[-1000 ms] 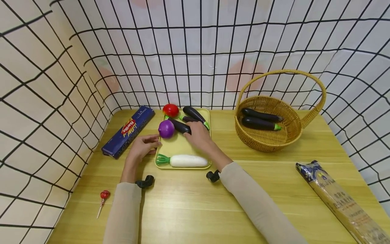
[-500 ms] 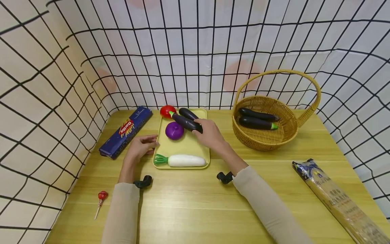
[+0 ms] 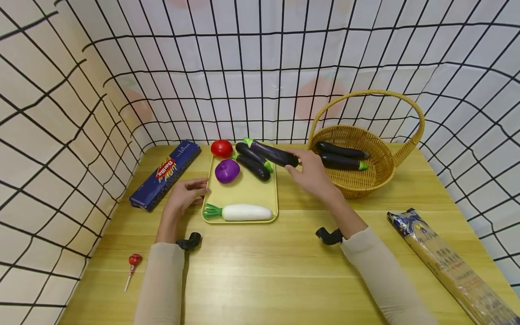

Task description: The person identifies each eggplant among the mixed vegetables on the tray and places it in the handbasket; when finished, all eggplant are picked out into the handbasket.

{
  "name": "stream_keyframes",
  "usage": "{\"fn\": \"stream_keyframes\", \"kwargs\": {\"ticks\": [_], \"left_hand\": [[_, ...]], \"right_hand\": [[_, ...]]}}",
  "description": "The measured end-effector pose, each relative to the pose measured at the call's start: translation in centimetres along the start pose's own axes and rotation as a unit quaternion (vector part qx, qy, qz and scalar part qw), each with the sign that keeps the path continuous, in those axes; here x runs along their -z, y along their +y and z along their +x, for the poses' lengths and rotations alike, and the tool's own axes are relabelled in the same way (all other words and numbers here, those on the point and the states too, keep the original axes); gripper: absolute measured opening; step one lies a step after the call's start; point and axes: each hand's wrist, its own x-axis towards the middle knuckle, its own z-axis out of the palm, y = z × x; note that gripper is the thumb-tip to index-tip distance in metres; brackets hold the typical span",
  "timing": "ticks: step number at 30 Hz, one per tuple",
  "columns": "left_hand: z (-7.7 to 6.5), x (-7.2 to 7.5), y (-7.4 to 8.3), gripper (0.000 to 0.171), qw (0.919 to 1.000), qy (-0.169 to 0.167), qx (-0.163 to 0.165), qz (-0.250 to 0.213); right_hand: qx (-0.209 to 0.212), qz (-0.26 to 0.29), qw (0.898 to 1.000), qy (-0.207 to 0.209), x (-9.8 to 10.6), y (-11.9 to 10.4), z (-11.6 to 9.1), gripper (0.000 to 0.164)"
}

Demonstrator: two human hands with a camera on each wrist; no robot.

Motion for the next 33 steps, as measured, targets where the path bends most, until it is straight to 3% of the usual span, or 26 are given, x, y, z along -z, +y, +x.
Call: {"fn": "stream_keyframes", "kwargs": {"ticks": [6, 21, 26, 33], "left_hand": [[-0.1, 0.1, 0.1, 0.049, 1.0000, -0.005, 0.003, 0.003], [-0.2, -0.1, 0.1, 0.049, 1.0000, -0.003, 0.003, 0.005], [-0.3, -0.1, 0.2, 0.048, 1.0000, 0.002, 0.004, 0.006], [-0.2, -0.2, 0.2, 0.049, 1.0000, 0.001, 0.000, 0.001]], "right_hand": [[0.004, -0.007, 1.000, 0.020, 3.2, 2.1, -2.0, 0.048], [-0.051, -0.025, 0.998, -0.027, 10.8, 8.6, -5.8, 0.049], [-0.069, -0.032, 0.996, -0.038, 12.3, 11.4, -6.3, 0.049], [-0.094, -0.087, 0.988, -0.086, 12.7, 13.2, -5.7, 0.049]]}}
